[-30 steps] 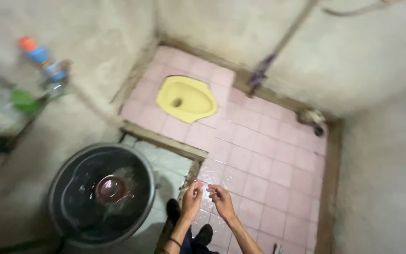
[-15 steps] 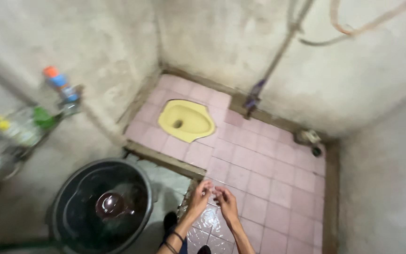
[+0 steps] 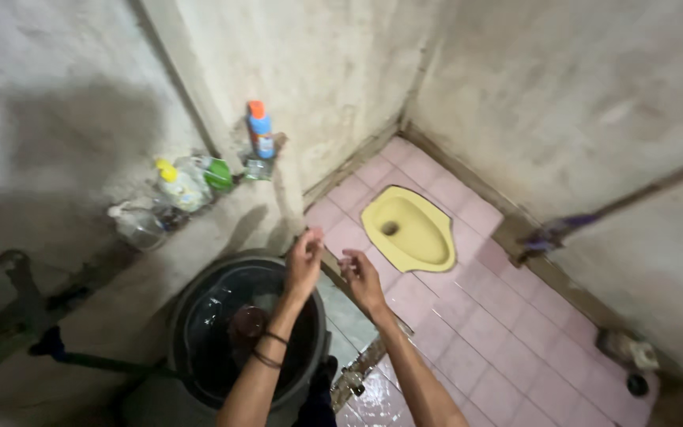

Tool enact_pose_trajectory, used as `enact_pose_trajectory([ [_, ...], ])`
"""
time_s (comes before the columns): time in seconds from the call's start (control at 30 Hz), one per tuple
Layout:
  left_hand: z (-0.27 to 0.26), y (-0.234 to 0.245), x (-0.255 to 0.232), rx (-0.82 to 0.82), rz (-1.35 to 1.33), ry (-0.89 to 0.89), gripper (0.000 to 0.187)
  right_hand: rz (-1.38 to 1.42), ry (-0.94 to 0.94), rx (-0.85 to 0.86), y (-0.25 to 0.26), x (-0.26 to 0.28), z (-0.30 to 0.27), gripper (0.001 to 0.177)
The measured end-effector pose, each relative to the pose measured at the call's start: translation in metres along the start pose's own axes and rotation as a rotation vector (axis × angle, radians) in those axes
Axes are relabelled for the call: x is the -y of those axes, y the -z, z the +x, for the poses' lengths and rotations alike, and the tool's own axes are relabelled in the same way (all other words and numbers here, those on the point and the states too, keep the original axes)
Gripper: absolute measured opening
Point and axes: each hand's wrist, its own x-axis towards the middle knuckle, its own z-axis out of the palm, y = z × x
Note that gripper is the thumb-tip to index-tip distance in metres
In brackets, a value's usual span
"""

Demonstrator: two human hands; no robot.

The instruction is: The person pours liquid from a bottle onto the tiled floor, uses a small dipper to pour water from a bucket over the area, and then uses a floor squeegee to push the water across the surface.

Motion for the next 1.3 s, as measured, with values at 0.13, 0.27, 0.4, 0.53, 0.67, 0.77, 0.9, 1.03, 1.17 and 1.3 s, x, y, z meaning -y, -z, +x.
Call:
enact_pose_trajectory([
  [0.13,0.081,0.046,-0.019,-0.129,0.233,-0.021,0.034,-0.009,0.069,0.091,-0.044,0.011,0.093,0.038],
  [0.27,0.149,0.075,-0.052,-0.226,0.307,-0.181,0.034,-0.161,0.037,0.136,-0.081,0.036,0.176,0.051],
  [0.4,0.209,0.092,-0.075,-0.232,0.518,-0.263,0.031,-0.351,0.112,0.131,-0.115,0.051,0.251,0.067],
  [0.53,0.257,0.103,-0.073,-0.252,0.558,-0.312,0.043,-0.445,0.053,0.116,-0.140,0.048,0.322,0.080],
  [0.67,0.287,0.104,-0.061,-0.259,0.729,-0.359,0.047,-0.384,0.330,0.103,-0.155,0.039,0.366,0.085],
  [0.77,0.304,0.103,-0.057,-0.217,0.786,-0.263,0.049,-0.374,0.337,0.079,-0.167,0.047,0.383,0.073],
  [0.9,0.319,0.106,-0.052,-0.177,0.831,-0.295,0.051,-0.356,0.341,0.106,-0.172,0.075,0.384,0.064],
  [1.03,0.330,0.110,-0.045,-0.111,0.815,-0.233,0.049,-0.494,0.366,0.097,-0.172,0.095,0.386,0.052],
  [1.17,0.335,0.113,-0.041,-0.120,0.789,-0.314,0.050,-0.374,0.359,0.140,-0.167,0.097,0.392,0.060],
  [1.3,0.334,0.115,-0.045,-0.015,0.743,-0.304,0.056,-0.318,0.319,0.124,-0.159,0.103,0.387,0.061],
])
